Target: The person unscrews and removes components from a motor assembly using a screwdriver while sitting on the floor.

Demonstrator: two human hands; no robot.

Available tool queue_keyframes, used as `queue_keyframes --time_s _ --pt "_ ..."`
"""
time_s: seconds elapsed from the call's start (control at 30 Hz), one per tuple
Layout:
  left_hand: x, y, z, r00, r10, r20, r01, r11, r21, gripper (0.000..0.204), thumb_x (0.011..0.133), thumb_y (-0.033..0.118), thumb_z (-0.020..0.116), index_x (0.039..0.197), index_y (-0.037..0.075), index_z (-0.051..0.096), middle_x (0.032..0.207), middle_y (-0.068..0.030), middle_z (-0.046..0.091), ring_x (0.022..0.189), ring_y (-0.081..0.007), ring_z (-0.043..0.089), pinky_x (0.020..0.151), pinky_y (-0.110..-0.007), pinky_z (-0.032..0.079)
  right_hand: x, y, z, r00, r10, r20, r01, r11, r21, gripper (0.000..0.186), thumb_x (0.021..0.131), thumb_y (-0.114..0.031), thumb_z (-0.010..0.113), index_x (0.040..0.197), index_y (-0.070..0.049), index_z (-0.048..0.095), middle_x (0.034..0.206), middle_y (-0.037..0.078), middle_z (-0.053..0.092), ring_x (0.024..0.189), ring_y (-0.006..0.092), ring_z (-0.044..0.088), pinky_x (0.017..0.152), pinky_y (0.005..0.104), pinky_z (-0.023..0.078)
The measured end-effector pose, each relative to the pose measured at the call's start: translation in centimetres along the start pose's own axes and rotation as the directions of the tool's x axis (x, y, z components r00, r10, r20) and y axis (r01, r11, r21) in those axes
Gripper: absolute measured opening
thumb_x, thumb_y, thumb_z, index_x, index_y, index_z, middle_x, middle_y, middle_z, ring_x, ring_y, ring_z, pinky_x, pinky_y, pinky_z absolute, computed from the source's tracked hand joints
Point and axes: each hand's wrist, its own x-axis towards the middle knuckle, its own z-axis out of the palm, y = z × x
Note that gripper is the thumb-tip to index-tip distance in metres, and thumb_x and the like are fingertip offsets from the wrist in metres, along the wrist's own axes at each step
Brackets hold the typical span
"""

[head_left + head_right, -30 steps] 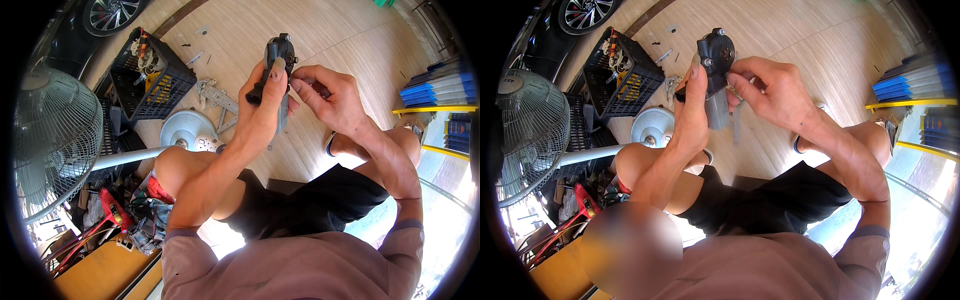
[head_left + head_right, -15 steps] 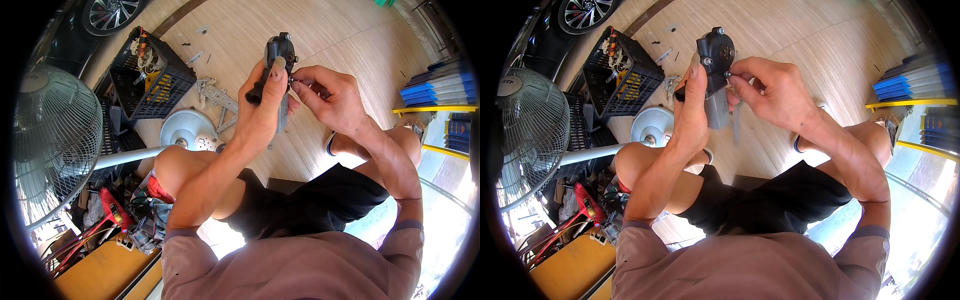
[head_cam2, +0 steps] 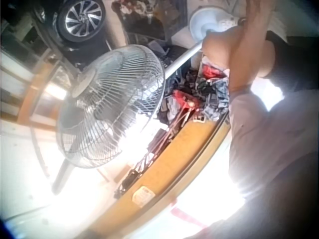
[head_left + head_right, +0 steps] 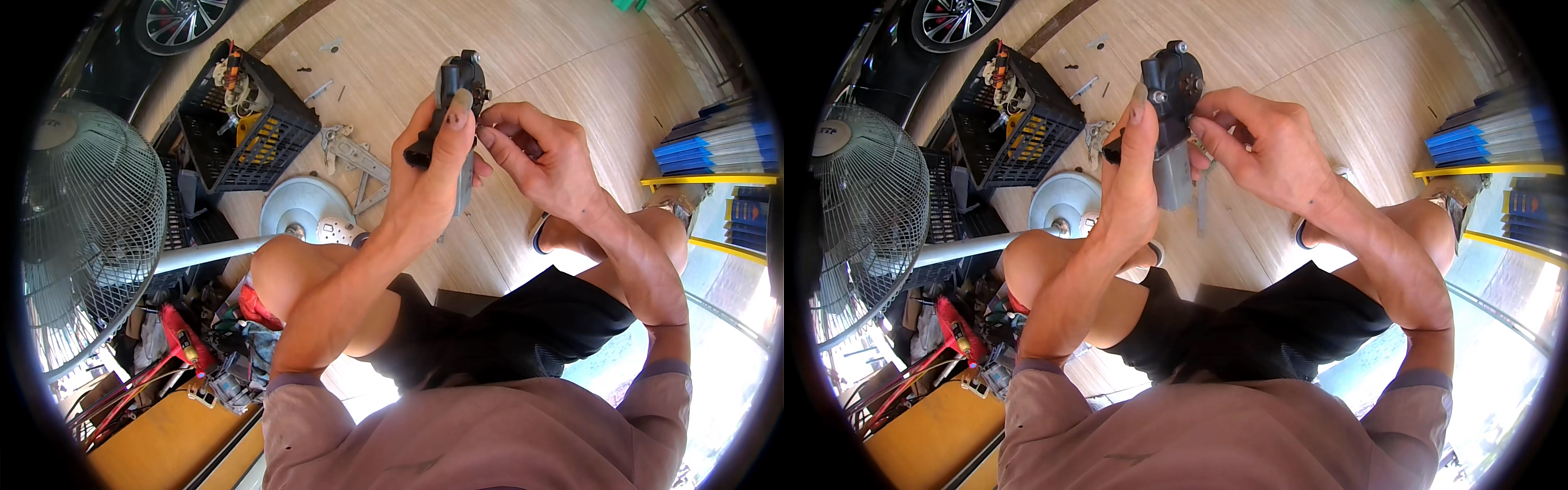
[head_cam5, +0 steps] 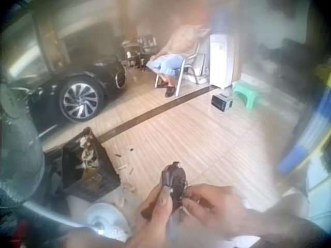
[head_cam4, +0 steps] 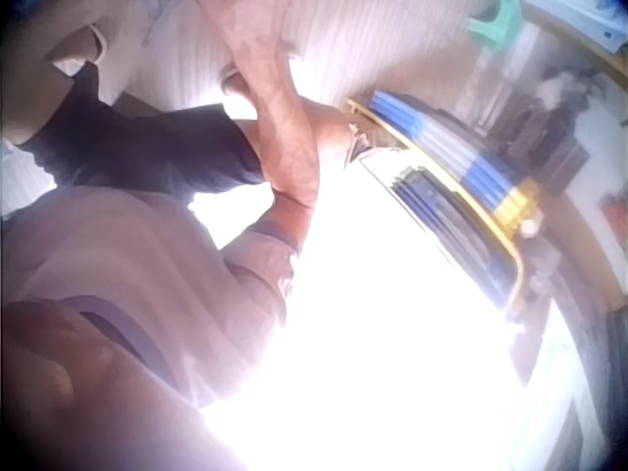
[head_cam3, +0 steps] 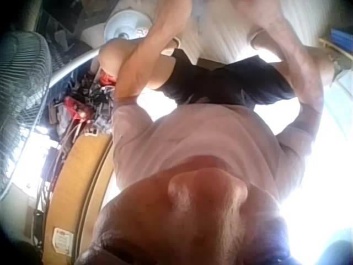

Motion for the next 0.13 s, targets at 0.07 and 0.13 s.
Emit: queue_keyframes --time_s 0.07,0.13 --pt "-0.01 0.03 0.04 1.0 0.008 -0.007 -0.008 1.0 -0.009 0.056 0.094 0.051 0.06 0.121 0.002 0.053 0.086 -0.0031 0.055 0.068 -0.011 0.058 0.062 -0.026 0.048 -0.02 0.03 0.02 1.0 -0.019 -0.009 0.019 1.0 -0.02 0.015 0.091 -0.009 0.065 0.103 -0.001 0.064 0.074 0.008 0.07 0.057 0.0146 0.064 0.053 0.0264 0.05" --pt "0.04 -0.03 -0.04 1.0 0.0 0.002 0.0 1.0 -0.004 0.057 0.094 0.052 0.06 0.121 0.002 0.053 0.086 -0.0028 0.054 0.068 -0.0111 0.058 0.062 -0.026 0.048 -0.06 0.1 0.05 0.999 -0.039 -0.017 0.038 0.998 -0.04 0.015 0.091 -0.009 0.065 0.104 -0.002 0.064 0.074 0.008 0.07 0.057 0.0148 0.064 0.053 0.0262 0.05"
